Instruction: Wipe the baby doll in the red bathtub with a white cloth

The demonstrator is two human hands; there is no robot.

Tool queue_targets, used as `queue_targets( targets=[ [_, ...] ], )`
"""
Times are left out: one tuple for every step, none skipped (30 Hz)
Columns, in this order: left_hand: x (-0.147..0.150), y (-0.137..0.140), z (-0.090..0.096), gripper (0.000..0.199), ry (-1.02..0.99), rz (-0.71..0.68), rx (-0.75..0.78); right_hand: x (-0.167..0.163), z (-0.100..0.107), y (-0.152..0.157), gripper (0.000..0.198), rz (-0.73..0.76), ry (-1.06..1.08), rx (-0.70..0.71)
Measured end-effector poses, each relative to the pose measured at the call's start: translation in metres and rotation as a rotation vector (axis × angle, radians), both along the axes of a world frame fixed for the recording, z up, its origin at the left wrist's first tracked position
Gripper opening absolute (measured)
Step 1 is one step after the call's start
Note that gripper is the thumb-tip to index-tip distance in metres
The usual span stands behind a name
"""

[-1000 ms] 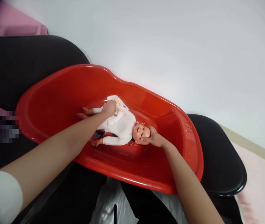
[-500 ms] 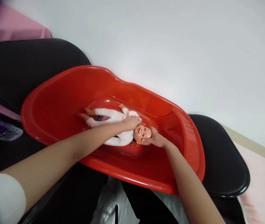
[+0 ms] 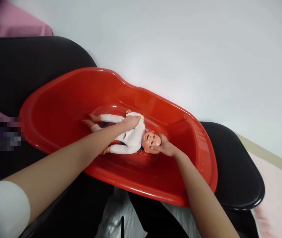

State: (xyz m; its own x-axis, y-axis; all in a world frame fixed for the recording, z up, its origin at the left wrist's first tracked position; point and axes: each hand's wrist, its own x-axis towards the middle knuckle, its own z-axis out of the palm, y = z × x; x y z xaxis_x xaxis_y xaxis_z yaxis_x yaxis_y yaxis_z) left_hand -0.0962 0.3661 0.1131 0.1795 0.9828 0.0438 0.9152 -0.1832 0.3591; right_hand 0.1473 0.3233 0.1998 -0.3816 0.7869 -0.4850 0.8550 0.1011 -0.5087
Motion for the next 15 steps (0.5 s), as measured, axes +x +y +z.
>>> queue_targets(
  targets=[
    [-0.005, 0.000, -0.001, 0.039, 0.005, 0.036, 0.004, 0.000, 0.000, 0.000, 0.082, 0.003, 0.011, -0.004],
    [-0.009, 0.001, -0.003, 0.038, 0.011, 0.073, 0.011, 0.001, -0.001, 0.001, 0.082, 0.007, 0.019, -0.009],
    [-0.013, 0.001, -0.004, 0.037, 0.015, 0.107, 0.017, 0.001, -0.001, 0.001, 0.083, 0.007, 0.024, -0.011],
    [-0.017, 0.001, -0.005, 0.036, 0.015, 0.134, 0.020, 0.002, -0.002, 0.001, 0.083, 0.008, 0.029, -0.011],
    [-0.021, 0.001, -0.005, 0.036, 0.014, 0.152, 0.022, 0.002, -0.002, 0.001, 0.083, 0.009, 0.031, -0.011],
    [-0.024, 0.001, -0.006, 0.036, 0.013, 0.159, 0.020, 0.002, -0.002, 0.001, 0.083, 0.010, 0.031, -0.010],
    [-0.027, 0.001, -0.006, 0.036, 0.011, 0.165, 0.017, 0.002, -0.002, 0.001, 0.083, 0.011, 0.030, -0.009],
    [-0.031, 0.001, -0.006, 0.036, 0.010, 0.175, 0.017, 0.001, -0.002, 0.001, 0.083, 0.013, 0.028, -0.008],
    [-0.035, 0.000, -0.006, 0.036, 0.010, 0.188, 0.017, 0.001, -0.002, 0.000, 0.083, 0.013, 0.023, -0.006],
    [-0.039, 0.000, -0.006, 0.036, 0.012, 0.203, 0.018, 0.001, -0.001, 0.000, 0.083, 0.012, 0.018, -0.005],
    [-0.044, -0.001, -0.006, 0.037, 0.015, 0.221, 0.018, 0.001, -0.001, 0.000, 0.083, 0.010, 0.016, 0.000],
    [-0.049, -0.002, -0.006, 0.037, 0.018, 0.238, 0.018, 0.001, -0.001, 0.000, 0.083, 0.011, 0.013, 0.002],
    [-0.054, -0.003, -0.006, 0.036, 0.022, 0.254, 0.018, 0.001, -0.001, 0.001, 0.083, 0.013, 0.008, 0.005],
    [-0.060, -0.005, -0.007, 0.035, 0.027, 0.269, 0.019, 0.001, -0.001, 0.001, 0.084, 0.017, 0.001, 0.006],
    [-0.065, -0.007, -0.007, 0.034, 0.028, 0.281, 0.018, 0.001, -0.001, 0.002, 0.085, 0.022, -0.006, 0.007]
  ],
)
